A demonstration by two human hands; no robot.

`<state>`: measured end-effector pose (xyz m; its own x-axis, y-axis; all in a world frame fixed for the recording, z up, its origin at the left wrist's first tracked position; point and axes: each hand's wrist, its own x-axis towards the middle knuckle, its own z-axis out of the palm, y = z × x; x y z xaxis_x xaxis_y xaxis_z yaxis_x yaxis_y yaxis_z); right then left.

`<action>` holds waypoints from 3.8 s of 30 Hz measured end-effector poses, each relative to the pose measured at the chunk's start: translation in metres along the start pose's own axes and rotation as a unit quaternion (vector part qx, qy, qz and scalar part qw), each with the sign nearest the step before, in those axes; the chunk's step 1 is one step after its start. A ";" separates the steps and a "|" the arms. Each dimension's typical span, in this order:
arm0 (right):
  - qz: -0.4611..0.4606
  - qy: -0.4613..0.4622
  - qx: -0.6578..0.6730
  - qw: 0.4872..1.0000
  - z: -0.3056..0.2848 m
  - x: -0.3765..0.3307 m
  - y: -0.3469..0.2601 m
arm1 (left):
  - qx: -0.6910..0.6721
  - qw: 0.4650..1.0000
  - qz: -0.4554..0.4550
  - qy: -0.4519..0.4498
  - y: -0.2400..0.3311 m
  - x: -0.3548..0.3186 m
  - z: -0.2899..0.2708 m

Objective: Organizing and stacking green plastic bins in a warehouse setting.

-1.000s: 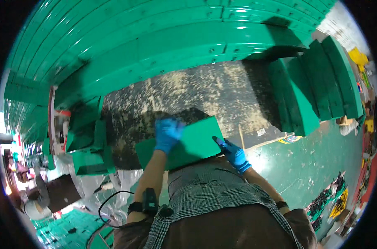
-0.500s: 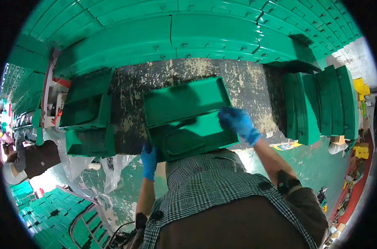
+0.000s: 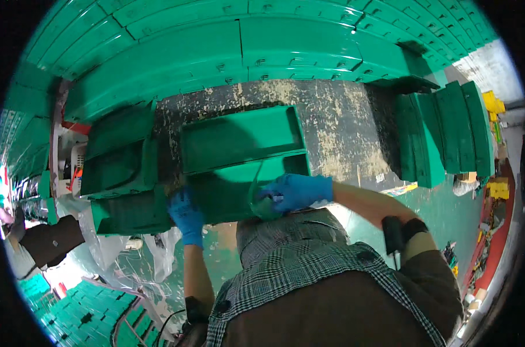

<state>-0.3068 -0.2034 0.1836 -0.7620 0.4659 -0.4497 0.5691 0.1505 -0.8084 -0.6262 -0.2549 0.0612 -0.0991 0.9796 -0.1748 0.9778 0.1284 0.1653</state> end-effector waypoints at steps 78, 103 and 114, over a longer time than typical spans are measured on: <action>0.074 0.270 -0.144 0.949 0.067 -0.087 0.179 | -0.525 0.816 0.034 -0.241 0.231 -0.021 0.127; 0.063 0.321 -0.312 0.892 0.073 -0.234 0.205 | -0.634 0.751 0.064 -0.172 0.265 0.004 0.000; -0.042 0.320 -0.240 0.916 0.030 -0.121 0.115 | -0.108 0.966 0.212 0.106 0.102 -0.078 0.026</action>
<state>-0.1582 -0.2685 0.1335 -0.5599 0.8273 0.0453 0.7037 0.5037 -0.5012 -0.5143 -0.3225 0.0667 0.2426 0.9581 0.1524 0.8799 -0.2835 0.3812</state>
